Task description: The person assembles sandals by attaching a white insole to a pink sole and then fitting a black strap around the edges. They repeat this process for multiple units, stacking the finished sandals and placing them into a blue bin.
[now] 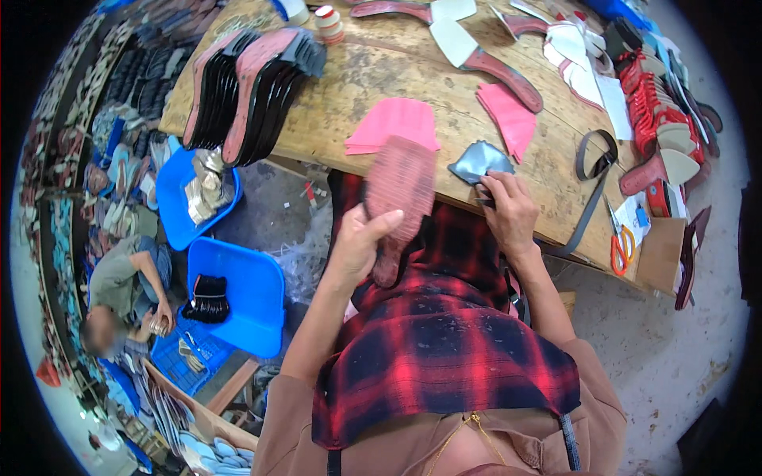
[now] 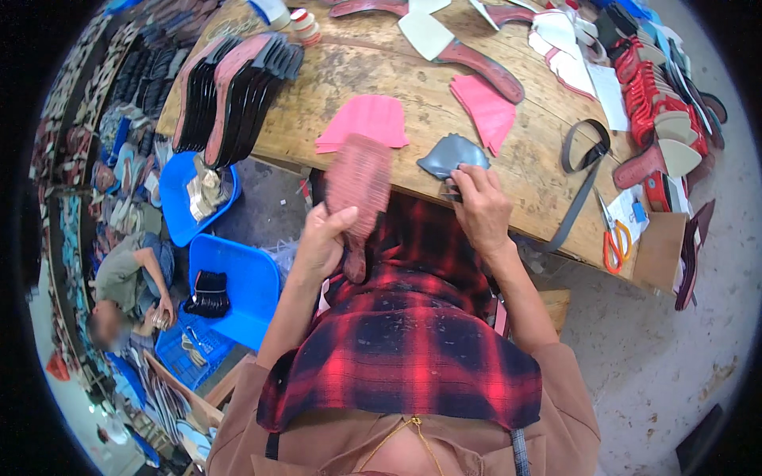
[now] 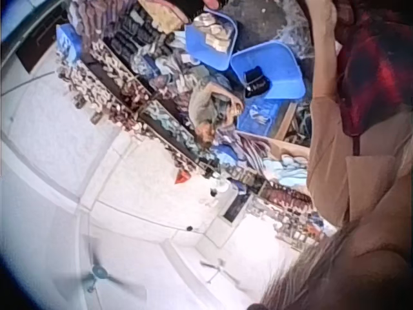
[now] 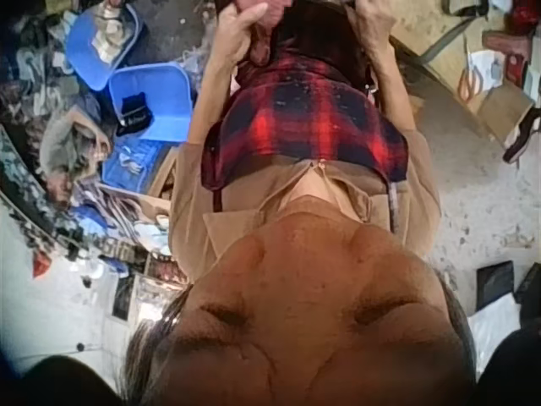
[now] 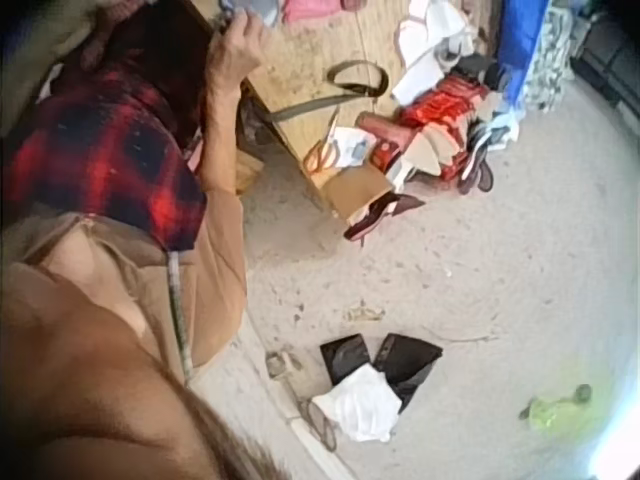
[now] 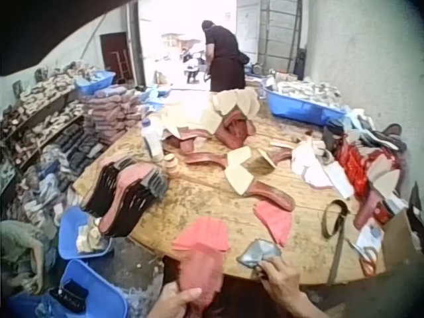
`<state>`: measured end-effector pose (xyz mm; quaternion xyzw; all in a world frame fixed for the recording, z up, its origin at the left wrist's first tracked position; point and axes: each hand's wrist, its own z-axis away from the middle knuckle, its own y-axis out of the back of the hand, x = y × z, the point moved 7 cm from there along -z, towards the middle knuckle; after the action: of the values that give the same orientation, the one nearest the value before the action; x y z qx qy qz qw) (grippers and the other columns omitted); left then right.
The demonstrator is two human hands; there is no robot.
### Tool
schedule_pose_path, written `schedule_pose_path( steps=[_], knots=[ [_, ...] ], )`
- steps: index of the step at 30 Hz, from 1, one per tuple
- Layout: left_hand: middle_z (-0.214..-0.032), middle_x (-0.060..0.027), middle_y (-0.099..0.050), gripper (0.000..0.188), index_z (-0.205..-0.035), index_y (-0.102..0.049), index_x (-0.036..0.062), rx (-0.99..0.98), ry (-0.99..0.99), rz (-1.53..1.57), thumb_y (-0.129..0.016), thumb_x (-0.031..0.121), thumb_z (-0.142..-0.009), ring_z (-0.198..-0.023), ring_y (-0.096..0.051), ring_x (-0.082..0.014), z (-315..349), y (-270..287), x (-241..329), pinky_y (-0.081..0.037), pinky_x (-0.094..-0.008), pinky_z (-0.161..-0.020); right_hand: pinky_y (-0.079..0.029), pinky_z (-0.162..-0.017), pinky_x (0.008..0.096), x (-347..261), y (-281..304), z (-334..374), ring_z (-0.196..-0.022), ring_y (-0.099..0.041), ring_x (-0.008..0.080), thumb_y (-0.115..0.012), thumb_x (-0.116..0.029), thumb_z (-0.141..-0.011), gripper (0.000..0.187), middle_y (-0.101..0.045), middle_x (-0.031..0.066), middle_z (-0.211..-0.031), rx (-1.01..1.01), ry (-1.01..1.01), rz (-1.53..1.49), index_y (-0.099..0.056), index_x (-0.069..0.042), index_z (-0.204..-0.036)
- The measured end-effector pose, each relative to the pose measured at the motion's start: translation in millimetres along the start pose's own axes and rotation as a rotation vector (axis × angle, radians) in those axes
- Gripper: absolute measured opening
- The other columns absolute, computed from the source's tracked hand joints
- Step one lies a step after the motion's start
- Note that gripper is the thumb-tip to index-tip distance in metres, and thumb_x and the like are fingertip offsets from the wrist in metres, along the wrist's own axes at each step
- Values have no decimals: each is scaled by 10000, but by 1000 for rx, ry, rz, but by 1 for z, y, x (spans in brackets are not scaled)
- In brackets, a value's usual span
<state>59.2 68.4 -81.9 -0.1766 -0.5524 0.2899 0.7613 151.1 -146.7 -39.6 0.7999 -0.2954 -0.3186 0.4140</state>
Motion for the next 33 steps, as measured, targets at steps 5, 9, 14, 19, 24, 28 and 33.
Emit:
schedule_pose_path(
  steps=[5,9,14,19,24,28,33],
  knots=[
    [-1045,-56,-674,316,-1128,-629,-1,38,-25,-273,-730,176,-886,-870,-630,-99,2,-2,-6,-524,-269,-784,-531,-825,351,-21,30,-24,-966,-653,272,-730,-43,-801,173,-680,94,-1082,189,-142,-324,-708,-57,-972],
    [-976,-41,-675,286,-1091,-644,8,26,-113,-15,-730,200,-897,-854,-620,-88,0,-22,5,-525,-262,-743,-541,-835,374,-94,38,-33,-991,-647,303,-741,-71,-797,197,-674,104,-1106,88,166,-268,-715,-82,-993],
    [-914,-20,-671,177,-1013,-666,9,127,-160,-192,-706,139,-900,-792,-609,-76,0,-8,17,-508,-246,-705,-502,-711,305,-42,12,-32,-900,-623,180,-695,-153,-879,163,-661,75,-1008,141,-442,-797,-696,-76,-1022],
    [-927,-24,-672,204,-1006,-664,-14,228,-140,-124,-695,161,-905,-788,-606,-77,7,13,10,-502,-251,-709,-263,-397,189,-45,-49,-13,-496,-428,-6,-613,-265,-972,147,-559,-87,-690,-283,-969,-1532,-645,-128,-929],
    [-959,-93,-694,346,-1130,-606,-41,311,-218,82,-676,207,-899,-855,-680,-177,25,20,43,-548,-320,-773,-298,-383,189,-56,-41,-31,-500,-443,8,-547,-274,-996,224,-570,-60,-727,-338,-930,-1642,-629,-77,-1064],
    [-988,-65,-687,237,-1050,-673,-33,64,34,-201,-702,111,-865,-832,-631,-106,27,-9,28,-519,-274,-768,-332,-382,202,-69,-41,-34,-485,-449,29,-506,-255,-1007,267,-581,-29,-741,-527,-873,-1790,-608,-38,-1124],
    [-1030,-85,-689,263,-1094,-651,-52,20,52,-179,-684,75,-866,-889,-643,-122,21,-9,27,-525,-288,-805,-344,-377,218,-65,-41,-27,-502,-484,59,-531,-253,-987,292,-602,-7,-768,-552,-934,-1771,-594,-20,-1152]
  ],
)
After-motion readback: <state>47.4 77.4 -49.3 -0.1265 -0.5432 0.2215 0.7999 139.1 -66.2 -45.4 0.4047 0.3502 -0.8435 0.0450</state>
